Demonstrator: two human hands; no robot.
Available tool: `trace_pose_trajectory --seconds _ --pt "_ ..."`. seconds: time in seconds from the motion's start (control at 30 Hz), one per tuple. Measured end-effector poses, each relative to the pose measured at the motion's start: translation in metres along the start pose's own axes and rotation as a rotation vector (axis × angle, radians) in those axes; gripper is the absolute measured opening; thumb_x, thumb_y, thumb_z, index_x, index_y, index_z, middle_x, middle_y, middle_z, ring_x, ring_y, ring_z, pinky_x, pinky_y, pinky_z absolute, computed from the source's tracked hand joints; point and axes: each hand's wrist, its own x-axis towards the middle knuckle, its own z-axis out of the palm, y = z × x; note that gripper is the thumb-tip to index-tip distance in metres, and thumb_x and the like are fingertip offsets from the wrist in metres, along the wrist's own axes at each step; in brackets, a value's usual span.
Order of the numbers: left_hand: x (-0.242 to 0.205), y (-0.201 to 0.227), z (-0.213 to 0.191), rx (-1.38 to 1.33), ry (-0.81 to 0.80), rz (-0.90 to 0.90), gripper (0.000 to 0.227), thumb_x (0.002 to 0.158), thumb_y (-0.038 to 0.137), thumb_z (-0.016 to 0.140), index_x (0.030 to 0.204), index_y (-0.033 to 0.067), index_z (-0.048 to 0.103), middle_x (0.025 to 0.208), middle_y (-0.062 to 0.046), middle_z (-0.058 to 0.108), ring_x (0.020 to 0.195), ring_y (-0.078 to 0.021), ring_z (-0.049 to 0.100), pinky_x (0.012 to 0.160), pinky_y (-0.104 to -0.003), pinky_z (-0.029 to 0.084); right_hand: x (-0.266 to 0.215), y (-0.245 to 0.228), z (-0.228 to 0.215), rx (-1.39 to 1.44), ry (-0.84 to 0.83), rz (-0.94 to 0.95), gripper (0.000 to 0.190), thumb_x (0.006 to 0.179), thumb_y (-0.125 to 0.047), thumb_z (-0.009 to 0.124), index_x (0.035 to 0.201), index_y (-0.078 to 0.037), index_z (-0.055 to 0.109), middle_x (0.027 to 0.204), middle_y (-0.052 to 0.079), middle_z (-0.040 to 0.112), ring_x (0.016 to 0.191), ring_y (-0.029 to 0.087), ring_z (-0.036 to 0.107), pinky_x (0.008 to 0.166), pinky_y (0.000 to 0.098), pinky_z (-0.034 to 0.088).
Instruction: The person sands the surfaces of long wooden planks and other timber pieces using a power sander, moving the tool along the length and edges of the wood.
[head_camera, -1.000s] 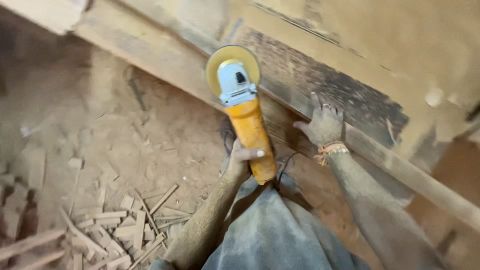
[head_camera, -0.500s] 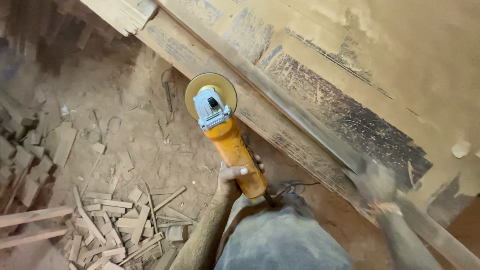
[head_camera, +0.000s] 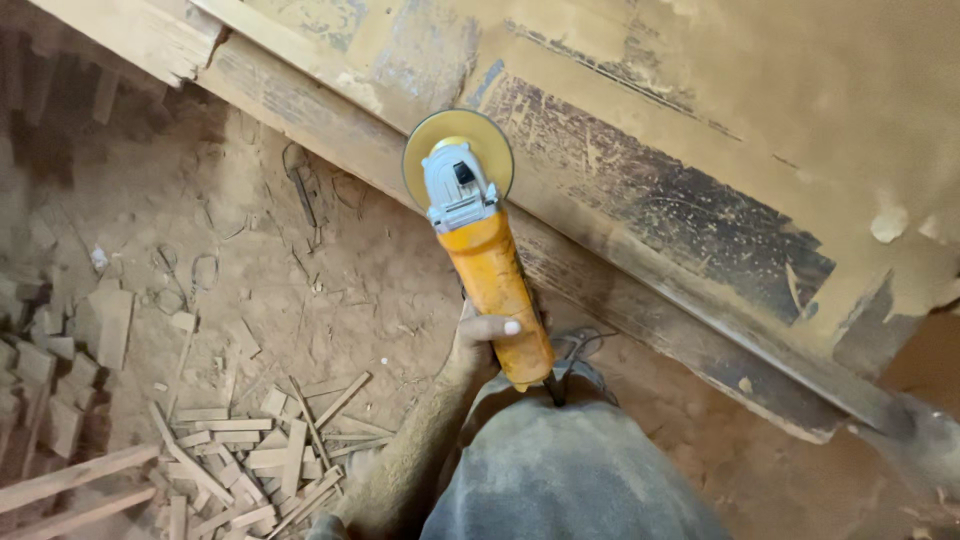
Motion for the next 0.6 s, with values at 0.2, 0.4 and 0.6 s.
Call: trace_pose_trajectory --seconds 0.2,0.4,0.6 --pt "0.018 -0.017 0.007 0.062 -0.018 -0.051 0.066 0.063 0.017 0.074 0.123 -0.0025 0.055 0.098 -0.016 0.067 0.087 -0.0298 0.068 0.079 -0.044 0.06 -0.056 0.006 -0.017 -0.086 -0.1 0.04 0.084 0.088 -0.063 0.068 0.152 -0.014 0.047 0.13 0.016 0.064 0.121 0.034 0.062 0.105 0.0453 0.049" --pt "0.03 -0.043 -0.004 0.075 -0.069 -0.186 0.053 0.068 0.013 0.074 0.115 -0.0055 0.059 0.094 -0.017 0.07 0.082 -0.0303 0.07 0.078 -0.044 0.061 -0.043 -0.007 -0.044 -0.325 -0.114 -0.186 0.085 0.089 -0.061 0.068 0.156 -0.015 0.043 0.133 0.016 0.061 0.125 0.036 0.059 0.109 0.0459 0.046" --pt "0.044 -0.085 -0.021 0.076 -0.087 -0.281 0.046 0.075 0.006 0.075 0.118 -0.0043 0.063 0.099 -0.014 0.07 0.086 -0.0253 0.07 0.08 -0.04 0.061 0.007 -0.194 -0.148 0.727 0.738 -0.313 0.104 0.081 -0.054 0.082 0.157 0.0 0.036 0.157 0.024 0.046 0.147 0.041 0.044 0.124 0.0476 0.039"
